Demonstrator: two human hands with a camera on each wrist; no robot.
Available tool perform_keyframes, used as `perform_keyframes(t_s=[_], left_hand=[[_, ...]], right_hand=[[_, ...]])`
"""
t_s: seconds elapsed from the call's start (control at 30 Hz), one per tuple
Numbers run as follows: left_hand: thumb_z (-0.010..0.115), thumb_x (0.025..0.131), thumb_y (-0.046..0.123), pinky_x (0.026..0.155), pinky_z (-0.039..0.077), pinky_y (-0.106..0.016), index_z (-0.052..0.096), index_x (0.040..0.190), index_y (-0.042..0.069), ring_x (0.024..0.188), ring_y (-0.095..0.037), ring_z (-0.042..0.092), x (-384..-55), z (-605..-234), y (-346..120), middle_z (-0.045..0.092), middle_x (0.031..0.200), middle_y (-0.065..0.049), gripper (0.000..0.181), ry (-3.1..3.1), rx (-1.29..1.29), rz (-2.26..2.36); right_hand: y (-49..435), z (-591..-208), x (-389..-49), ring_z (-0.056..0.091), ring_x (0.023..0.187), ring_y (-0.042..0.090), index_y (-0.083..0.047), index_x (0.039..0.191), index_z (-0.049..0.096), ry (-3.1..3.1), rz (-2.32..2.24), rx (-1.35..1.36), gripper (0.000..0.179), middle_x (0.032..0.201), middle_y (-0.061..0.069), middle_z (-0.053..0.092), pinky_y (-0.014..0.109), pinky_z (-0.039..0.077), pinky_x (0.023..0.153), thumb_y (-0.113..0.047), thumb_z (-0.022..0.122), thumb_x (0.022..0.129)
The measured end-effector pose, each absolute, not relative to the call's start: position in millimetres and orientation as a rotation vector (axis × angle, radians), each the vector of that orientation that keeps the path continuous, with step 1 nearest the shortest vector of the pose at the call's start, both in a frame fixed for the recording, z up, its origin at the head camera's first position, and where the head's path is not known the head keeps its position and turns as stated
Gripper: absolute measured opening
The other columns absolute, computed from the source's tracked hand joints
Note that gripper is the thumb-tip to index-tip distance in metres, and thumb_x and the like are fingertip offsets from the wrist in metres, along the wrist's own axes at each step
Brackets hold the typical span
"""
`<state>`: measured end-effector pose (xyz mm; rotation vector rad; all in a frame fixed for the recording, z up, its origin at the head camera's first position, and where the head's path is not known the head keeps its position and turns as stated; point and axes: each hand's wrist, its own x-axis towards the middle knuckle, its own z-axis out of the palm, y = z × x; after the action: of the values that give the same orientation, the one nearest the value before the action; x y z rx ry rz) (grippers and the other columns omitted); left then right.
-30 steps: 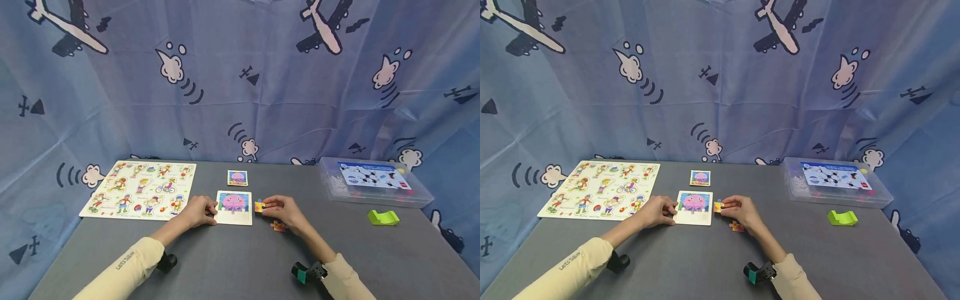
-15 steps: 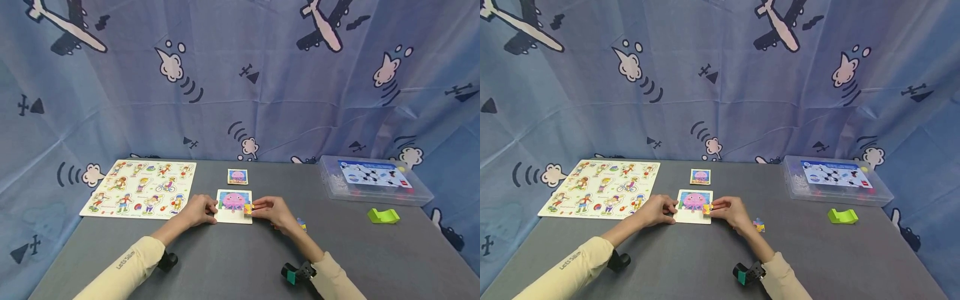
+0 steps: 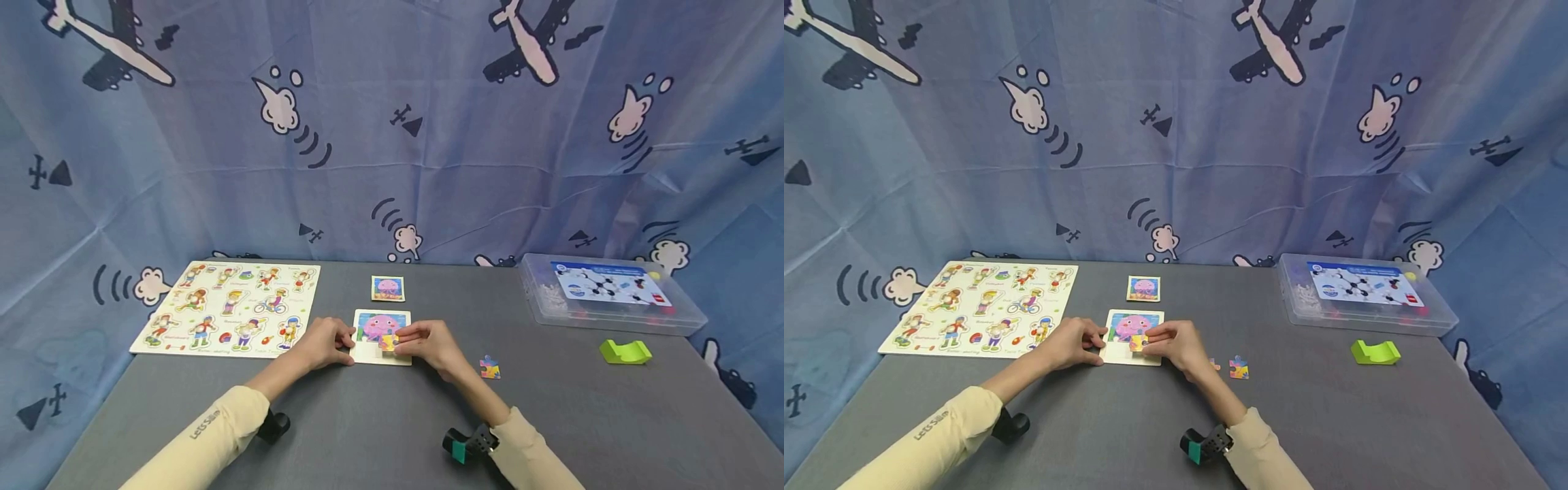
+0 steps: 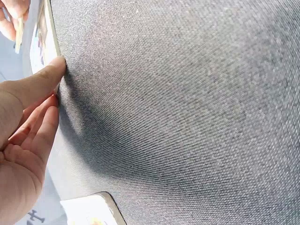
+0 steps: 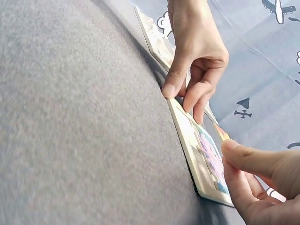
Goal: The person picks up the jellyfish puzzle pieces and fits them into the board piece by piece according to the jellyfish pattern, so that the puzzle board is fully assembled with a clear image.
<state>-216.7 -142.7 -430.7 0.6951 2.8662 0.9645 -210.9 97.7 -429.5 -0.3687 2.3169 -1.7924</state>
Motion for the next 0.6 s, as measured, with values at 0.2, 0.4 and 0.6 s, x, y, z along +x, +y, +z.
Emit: perform_keyframes(t_s=[0.2,0.4,0.6], left_hand=[[0.088,0.064,0.007,0.066,0.049,-0.022,0.074,0.078,0.006,0.088,-0.022,0.067,-215.2,-429.7,-140.8,0.069,0.109,-0.015,0.020,2.851,0.645,0.986],[0.088,0.065,0.007,0.066,0.049,-0.022,0.075,0.079,0.006,0.088,-0.022,0.067,-215.1,-429.5,-140.5,0.069,0.109,-0.015,0.020,2.845,0.649,0.978],[0.088,0.064,0.008,0.066,0.048,-0.021,0.075,0.079,0.004,0.090,-0.024,0.067,-216.8,-430.1,-143.6,0.070,0.107,-0.016,0.020,2.864,0.714,0.963]], right_hand=[[86.3,-432.8,-211.3,0.069,0.077,0.018,0.014,0.099,0.068,2.338,-1.781,-0.351,0.028,0.092,0.025,0.070,0.023,0.054,0.066,0.008,0.077,0.073],[75.0,-433.4,-211.8,0.069,0.077,0.017,0.012,0.098,0.069,2.342,-1.771,-0.339,0.027,0.091,0.023,0.070,0.023,0.054,0.065,0.007,0.078,0.073],[63.6,-435.8,-211.3,0.071,0.075,0.020,0.010,0.094,0.071,2.396,-1.760,-0.337,0.024,0.087,0.022,0.071,0.024,0.054,0.063,0.007,0.079,0.072]])
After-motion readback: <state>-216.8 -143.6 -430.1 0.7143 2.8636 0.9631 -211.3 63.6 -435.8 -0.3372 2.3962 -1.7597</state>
